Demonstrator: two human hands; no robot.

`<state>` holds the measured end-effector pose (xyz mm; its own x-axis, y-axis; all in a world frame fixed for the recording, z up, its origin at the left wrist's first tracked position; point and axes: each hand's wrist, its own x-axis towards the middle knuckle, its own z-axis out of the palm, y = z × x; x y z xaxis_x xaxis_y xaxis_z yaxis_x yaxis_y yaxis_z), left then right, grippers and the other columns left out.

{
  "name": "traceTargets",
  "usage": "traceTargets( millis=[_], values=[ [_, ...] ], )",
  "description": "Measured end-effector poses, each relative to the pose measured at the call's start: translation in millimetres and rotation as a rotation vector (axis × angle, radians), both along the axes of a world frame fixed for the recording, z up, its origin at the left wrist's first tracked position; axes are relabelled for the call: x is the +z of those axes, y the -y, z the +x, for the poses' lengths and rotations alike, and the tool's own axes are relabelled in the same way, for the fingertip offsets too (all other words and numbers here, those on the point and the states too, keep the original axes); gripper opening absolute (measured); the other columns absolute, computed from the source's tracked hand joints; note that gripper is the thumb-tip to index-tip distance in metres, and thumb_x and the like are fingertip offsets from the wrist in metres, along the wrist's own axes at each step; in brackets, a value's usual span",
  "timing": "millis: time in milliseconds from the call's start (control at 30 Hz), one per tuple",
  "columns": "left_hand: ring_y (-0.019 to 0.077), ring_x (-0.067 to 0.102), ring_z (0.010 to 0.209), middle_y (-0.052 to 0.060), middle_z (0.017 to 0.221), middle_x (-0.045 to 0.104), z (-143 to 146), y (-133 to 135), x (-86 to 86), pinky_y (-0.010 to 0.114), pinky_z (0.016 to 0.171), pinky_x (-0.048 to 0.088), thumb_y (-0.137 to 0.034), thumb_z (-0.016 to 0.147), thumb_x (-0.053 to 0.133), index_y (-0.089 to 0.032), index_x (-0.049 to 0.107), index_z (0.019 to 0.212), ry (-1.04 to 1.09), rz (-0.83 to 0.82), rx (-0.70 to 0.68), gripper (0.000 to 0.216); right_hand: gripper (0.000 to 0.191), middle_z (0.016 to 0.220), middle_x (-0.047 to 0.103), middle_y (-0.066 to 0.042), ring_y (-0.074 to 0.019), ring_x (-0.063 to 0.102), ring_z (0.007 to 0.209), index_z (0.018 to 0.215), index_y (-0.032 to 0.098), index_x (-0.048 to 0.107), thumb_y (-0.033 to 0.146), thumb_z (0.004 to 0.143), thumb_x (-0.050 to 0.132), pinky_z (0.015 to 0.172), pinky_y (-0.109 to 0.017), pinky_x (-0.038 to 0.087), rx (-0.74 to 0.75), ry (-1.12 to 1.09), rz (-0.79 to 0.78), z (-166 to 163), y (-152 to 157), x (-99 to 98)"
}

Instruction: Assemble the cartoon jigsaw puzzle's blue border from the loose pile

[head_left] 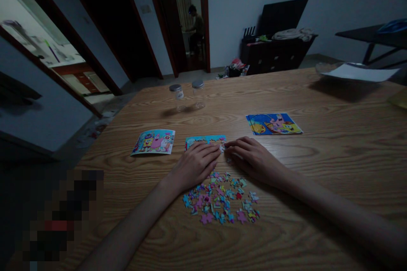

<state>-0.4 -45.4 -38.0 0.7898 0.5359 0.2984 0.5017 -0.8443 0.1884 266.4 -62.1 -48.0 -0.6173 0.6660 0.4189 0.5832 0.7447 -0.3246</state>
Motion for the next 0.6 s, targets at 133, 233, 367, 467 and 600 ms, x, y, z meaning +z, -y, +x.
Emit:
traceTargets(
  millis=[133,233,367,467,600],
  values=[
    [0.0210,0.060,0.133,0.005,0.142,0.067,-1.2,-0.6,2.9,0.046,0.118,0.043,-0.028,0.109,0.049,-0.022,0.063,0.138,-0.010,0.004,-0.020,0.033,0.027,0.130,0.070,-0.010,-0.0268,0.063,0.115,0.127,0.022,0.065,0.017,0.104,0.052,0.098,-0.047,0.052,0.000,-0.006,0.008,-0.2,-0.1,-1.0],
    [0.0210,0.061,0.131,0.005,0.140,0.069,-1.9,-0.8,3.8,0.046,0.116,0.043,-0.028,0.109,0.049,-0.022,0.065,0.135,0.005,0.019,-0.039,0.031,0.028,0.129,0.071,-0.010,-0.0271,0.063,0.115,0.128,0.023,0.066,0.018,0.104,0.052,0.098,-0.048,0.053,-0.001,-0.009,0.007,0.0,0.0,-1.2],
    [0.0214,0.063,0.129,0.004,0.137,0.071,-2.3,-0.7,3.6,0.047,0.114,0.046,-0.028,0.109,0.049,-0.022,0.068,0.131,0.022,0.027,-0.054,0.030,0.030,0.129,0.071,-0.010,-0.0272,0.064,0.115,0.130,0.024,0.066,0.017,0.103,0.053,0.097,-0.048,0.054,0.001,-0.021,0.000,0.8,0.2,-0.5],
    [0.0221,0.062,0.131,0.006,0.139,0.070,-2.5,-0.8,2.7,0.047,0.114,0.047,-0.029,0.109,0.049,-0.022,0.066,0.135,0.011,0.021,-0.052,0.032,0.031,0.129,0.071,-0.010,-0.0270,0.064,0.115,0.130,0.025,0.067,0.018,0.103,0.053,0.097,-0.048,0.054,0.002,-0.021,0.002,0.9,0.0,-0.1],
    [0.0225,0.062,0.132,0.006,0.140,0.069,-3.0,-1.3,1.8,0.046,0.114,0.048,-0.029,0.108,0.050,-0.021,0.065,0.137,0.004,0.005,-0.055,0.033,0.030,0.130,0.071,-0.010,-0.0268,0.063,0.116,0.130,0.023,0.067,0.019,0.104,0.053,0.098,-0.047,0.053,0.003,-0.019,-0.001,0.5,0.0,0.0]
  ],
)
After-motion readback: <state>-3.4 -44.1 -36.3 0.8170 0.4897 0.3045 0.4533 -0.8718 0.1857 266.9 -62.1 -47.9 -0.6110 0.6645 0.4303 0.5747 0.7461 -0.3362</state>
